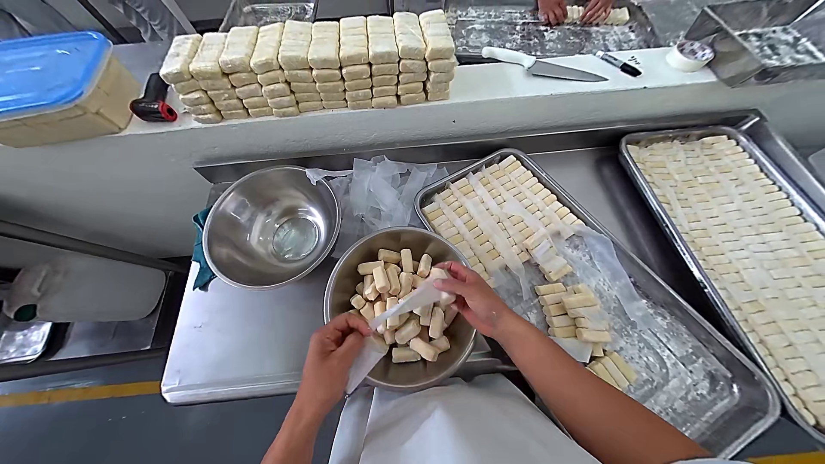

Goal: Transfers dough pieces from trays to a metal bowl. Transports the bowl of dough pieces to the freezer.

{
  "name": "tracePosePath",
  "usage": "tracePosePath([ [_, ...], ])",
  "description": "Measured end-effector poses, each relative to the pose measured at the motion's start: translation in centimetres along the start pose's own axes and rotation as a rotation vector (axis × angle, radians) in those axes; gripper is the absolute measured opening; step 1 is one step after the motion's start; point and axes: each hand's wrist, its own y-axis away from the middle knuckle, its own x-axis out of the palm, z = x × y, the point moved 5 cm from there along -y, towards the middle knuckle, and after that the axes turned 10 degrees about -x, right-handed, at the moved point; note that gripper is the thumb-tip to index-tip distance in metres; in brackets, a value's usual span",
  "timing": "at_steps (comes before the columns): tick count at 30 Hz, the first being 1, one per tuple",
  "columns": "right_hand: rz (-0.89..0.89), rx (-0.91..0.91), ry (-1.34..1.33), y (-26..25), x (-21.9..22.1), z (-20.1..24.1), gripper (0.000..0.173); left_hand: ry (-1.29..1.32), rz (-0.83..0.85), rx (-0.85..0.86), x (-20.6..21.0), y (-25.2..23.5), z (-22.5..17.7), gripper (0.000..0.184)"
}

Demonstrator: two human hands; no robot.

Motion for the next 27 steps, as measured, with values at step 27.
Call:
tracePosePath([
  [27,-0.584,0.177,1.211,10.8,-27.5,-5.9,0.068,-0.473,0.028,-0.223,4.3,-19.0,-6.5,0.056],
])
